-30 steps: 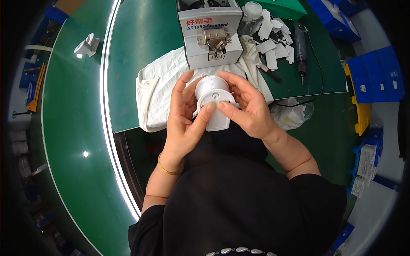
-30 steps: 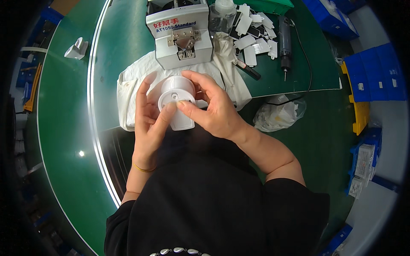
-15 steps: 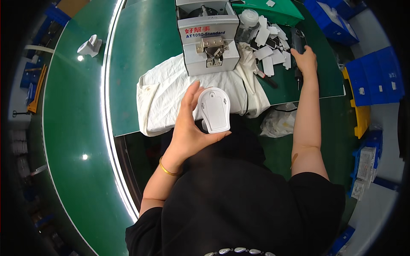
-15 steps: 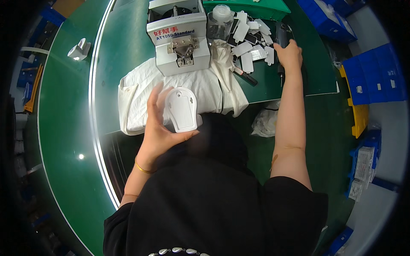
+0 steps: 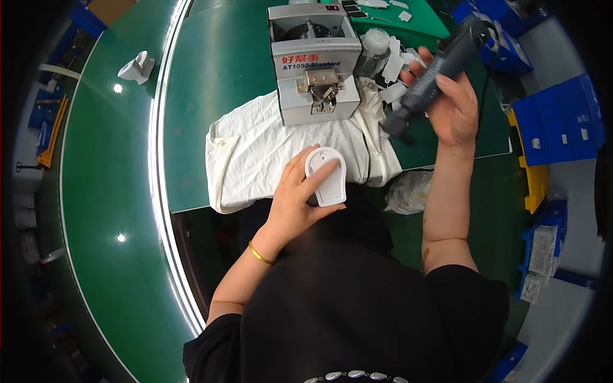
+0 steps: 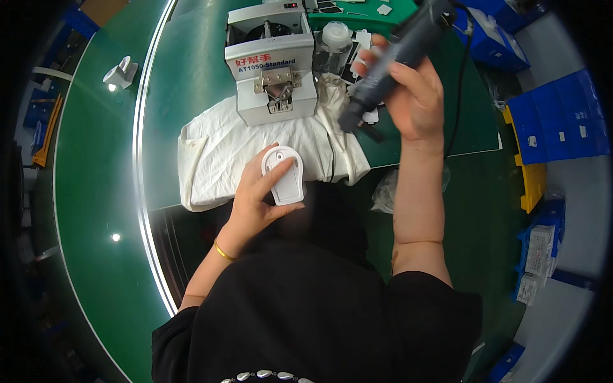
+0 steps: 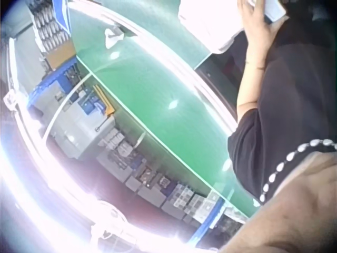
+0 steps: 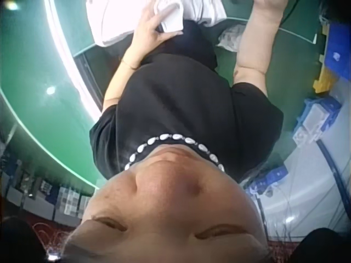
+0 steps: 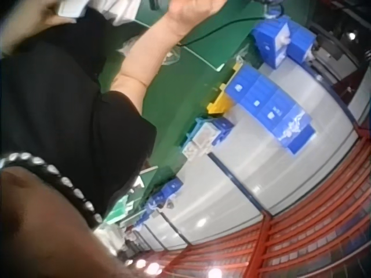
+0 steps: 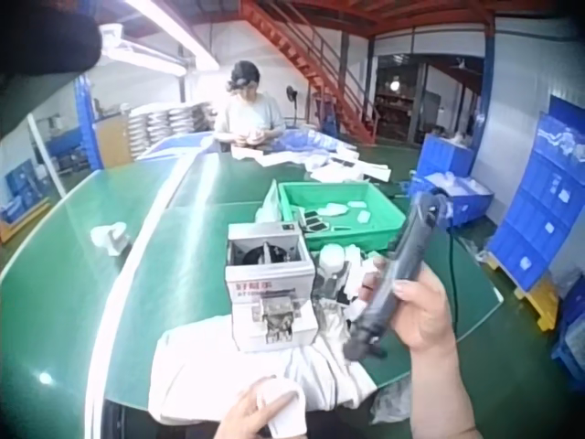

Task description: Assembling white plastic electronic housings by inserting internal parts and securing them with an electric screwdriver.

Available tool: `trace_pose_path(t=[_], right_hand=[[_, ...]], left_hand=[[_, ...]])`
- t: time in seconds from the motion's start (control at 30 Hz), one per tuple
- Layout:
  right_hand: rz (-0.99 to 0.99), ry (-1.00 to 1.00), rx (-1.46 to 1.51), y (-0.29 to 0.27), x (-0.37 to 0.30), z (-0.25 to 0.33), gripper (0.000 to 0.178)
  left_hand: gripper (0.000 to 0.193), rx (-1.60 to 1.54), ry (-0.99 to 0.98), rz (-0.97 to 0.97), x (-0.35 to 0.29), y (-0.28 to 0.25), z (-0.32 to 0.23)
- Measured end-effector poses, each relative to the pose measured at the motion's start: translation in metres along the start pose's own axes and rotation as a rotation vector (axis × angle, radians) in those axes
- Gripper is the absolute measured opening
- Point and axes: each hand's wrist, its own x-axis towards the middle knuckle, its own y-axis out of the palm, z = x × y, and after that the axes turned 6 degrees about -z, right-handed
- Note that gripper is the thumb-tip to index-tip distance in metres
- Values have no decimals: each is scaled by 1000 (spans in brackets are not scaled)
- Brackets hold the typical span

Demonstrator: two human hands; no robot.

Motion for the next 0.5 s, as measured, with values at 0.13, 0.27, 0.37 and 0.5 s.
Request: trace_pose_path(t=[0.13, 0.27, 0.37, 0.5], right_hand=[[77, -234, -167, 58, 17, -24, 45], [171, -329, -292, 78, 31, -33, 47], [200, -388, -458, 92, 29, -35, 55], [212, -399, -549, 107, 27, -29, 55]], left_hand=[[74, 1, -5, -22, -4, 4, 0], [74, 3, -1, -38, -4, 5, 2], [74, -21, 3, -41, -4, 5, 6], [76, -42, -11, -32, -5, 4, 7]])
